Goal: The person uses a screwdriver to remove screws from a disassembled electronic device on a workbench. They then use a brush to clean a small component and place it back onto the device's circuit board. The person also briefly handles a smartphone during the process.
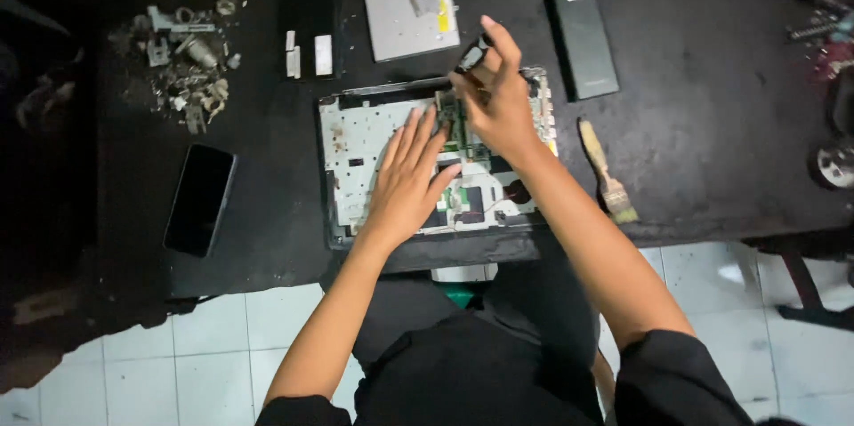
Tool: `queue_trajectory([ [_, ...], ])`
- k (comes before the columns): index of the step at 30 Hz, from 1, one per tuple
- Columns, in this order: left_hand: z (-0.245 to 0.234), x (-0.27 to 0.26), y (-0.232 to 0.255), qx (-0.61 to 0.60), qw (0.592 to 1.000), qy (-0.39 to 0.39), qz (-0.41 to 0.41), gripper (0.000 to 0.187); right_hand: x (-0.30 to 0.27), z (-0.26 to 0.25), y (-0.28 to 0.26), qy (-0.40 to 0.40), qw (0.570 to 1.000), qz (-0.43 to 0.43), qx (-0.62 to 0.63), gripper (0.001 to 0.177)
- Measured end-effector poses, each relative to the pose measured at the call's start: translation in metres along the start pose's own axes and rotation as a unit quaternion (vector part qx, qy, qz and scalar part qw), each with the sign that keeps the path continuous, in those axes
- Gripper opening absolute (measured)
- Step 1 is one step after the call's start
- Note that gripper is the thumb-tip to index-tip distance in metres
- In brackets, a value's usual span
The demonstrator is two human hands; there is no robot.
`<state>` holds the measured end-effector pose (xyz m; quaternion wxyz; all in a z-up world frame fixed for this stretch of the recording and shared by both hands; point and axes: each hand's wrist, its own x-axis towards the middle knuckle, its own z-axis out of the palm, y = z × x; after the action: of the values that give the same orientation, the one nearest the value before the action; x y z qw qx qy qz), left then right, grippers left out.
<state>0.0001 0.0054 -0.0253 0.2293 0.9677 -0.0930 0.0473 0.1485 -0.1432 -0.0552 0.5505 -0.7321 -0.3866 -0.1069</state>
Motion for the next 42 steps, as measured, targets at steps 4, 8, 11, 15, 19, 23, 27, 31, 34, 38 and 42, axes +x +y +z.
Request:
queue_trajectory([
  [4, -0.001, -0.002, 0.0, 0.006, 1.0, 0.005, -0.004, 0.058, -0.003, 0.001, -0.003, -0.016, 1.0, 0.009, 0.012, 0.079],
  [8, 0.001, -0.001, -0.002, 0.021, 1.0, 0.007, -0.005, 0.057, -0.006, 0.0, 0.004, -0.033, 0.999, 0.014, 0.0, 0.078],
  [11, 0.001, -0.001, -0.001, 0.025, 1.0, 0.012, -0.002, 0.057, -0.007, -0.001, 0.005, -0.039, 0.999, -0.004, -0.02, 0.08],
  [15, -0.001, -0.001, 0.0, 0.016, 0.999, 0.028, 0.007, 0.056, -0.007, 0.0, 0.009, -0.04, 0.998, -0.04, -0.038, 0.077],
  [19, 0.001, -0.002, -0.002, 0.003, 1.0, 0.023, -0.002, 0.056, -0.004, 0.0, 0.003, -0.059, 0.997, 0.008, -0.051, 0.068],
  [23, 0.004, -0.003, -0.003, 0.005, 0.999, 0.038, 0.006, 0.054, 0.002, -0.003, -0.015, -0.075, 0.996, -0.037, -0.002, 0.071],
  [27, -0.007, 0.001, 0.005, -0.078, 0.996, 0.03, -0.026, 0.05, -0.01, 0.002, 0.01, -0.035, 0.993, -0.01, -0.109, 0.059],
  [31, -0.009, 0.002, 0.006, -0.079, 0.996, 0.019, -0.031, 0.051, -0.005, 0.002, -0.005, -0.029, 0.991, 0.018, -0.128, 0.075],
  [34, -0.011, 0.004, 0.007, -0.071, 0.997, 0.019, -0.033, 0.05, -0.004, 0.001, -0.007, -0.03, 0.999, 0.013, -0.033, 0.069],
  [38, -0.011, 0.003, 0.008, -0.079, 0.996, 0.017, -0.034, 0.053, -0.002, 0.005, -0.007, -0.012, 0.993, 0.029, -0.114, 0.063],
  [42, -0.01, 0.003, 0.006, -0.076, 0.996, 0.012, -0.037, 0.052, -0.003, 0.007, 0.0, 0.003, 0.996, 0.022, -0.084, 0.072],
])
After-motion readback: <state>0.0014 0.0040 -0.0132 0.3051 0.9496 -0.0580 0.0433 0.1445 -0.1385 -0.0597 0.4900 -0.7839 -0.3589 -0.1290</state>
